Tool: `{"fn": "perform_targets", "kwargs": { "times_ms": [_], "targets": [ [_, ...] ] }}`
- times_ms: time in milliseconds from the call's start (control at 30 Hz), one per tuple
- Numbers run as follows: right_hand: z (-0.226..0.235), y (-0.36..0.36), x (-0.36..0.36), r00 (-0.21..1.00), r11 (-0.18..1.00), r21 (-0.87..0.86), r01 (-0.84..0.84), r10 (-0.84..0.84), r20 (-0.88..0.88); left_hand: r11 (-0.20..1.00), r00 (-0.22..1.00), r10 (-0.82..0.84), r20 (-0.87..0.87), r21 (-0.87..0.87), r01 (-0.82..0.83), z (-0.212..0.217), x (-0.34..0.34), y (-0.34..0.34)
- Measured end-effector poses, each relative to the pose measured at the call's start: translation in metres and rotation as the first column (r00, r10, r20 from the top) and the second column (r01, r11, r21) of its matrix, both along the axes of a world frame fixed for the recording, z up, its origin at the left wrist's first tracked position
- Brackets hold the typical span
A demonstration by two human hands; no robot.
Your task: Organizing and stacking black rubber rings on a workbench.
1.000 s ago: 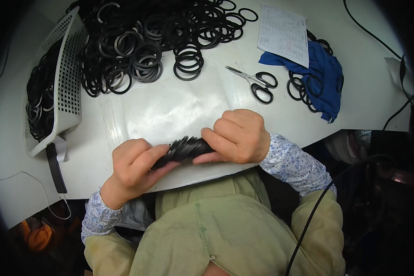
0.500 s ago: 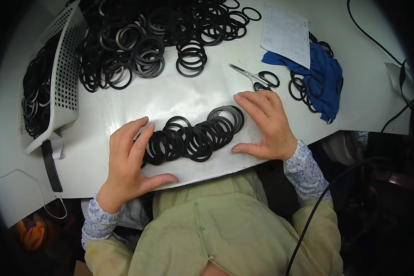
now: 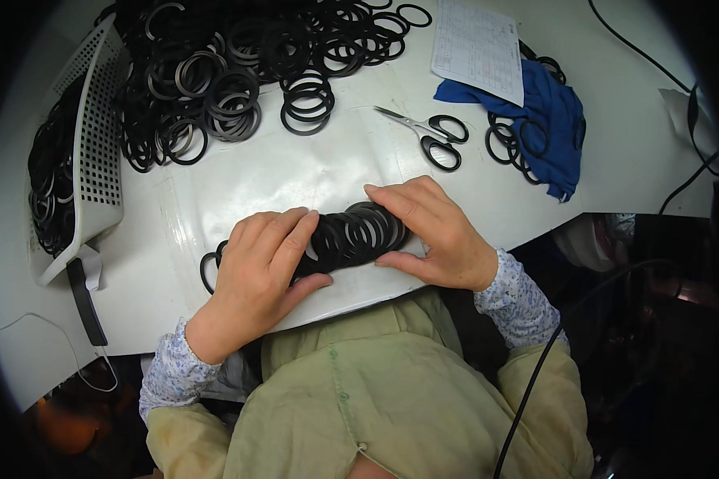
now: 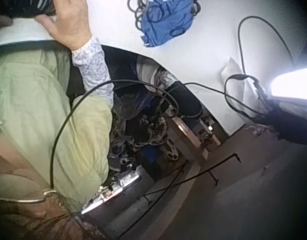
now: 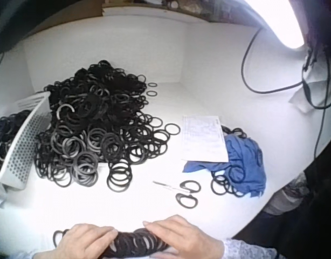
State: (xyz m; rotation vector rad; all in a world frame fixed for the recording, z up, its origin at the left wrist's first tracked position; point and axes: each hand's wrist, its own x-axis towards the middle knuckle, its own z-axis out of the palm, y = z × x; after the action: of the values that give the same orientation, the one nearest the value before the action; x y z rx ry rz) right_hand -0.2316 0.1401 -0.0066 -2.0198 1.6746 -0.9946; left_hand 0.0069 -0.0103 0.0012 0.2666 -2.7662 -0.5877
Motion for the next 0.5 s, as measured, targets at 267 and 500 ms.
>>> {"fn": "perform_targets", "kwargs": {
  "times_ms": [267, 500],
  "targets": [
    [0.012, 0.016, -0.003, 0.506, 0.888, 0.454, -0.068, -0.361, 0.783, 0.858, 0.909, 0.417, 0.020, 0.322, -0.401, 0.031, 0.064, -0.043],
    [0.018, 0.014, -0.017, 0.286, 0.826, 0.503, -0.254, -0.432, 0.855, 0.870, 0.910, 0.411, 0.055, 0.273, -0.410, 0.017, 0.084, -0.026]
  ]
}}
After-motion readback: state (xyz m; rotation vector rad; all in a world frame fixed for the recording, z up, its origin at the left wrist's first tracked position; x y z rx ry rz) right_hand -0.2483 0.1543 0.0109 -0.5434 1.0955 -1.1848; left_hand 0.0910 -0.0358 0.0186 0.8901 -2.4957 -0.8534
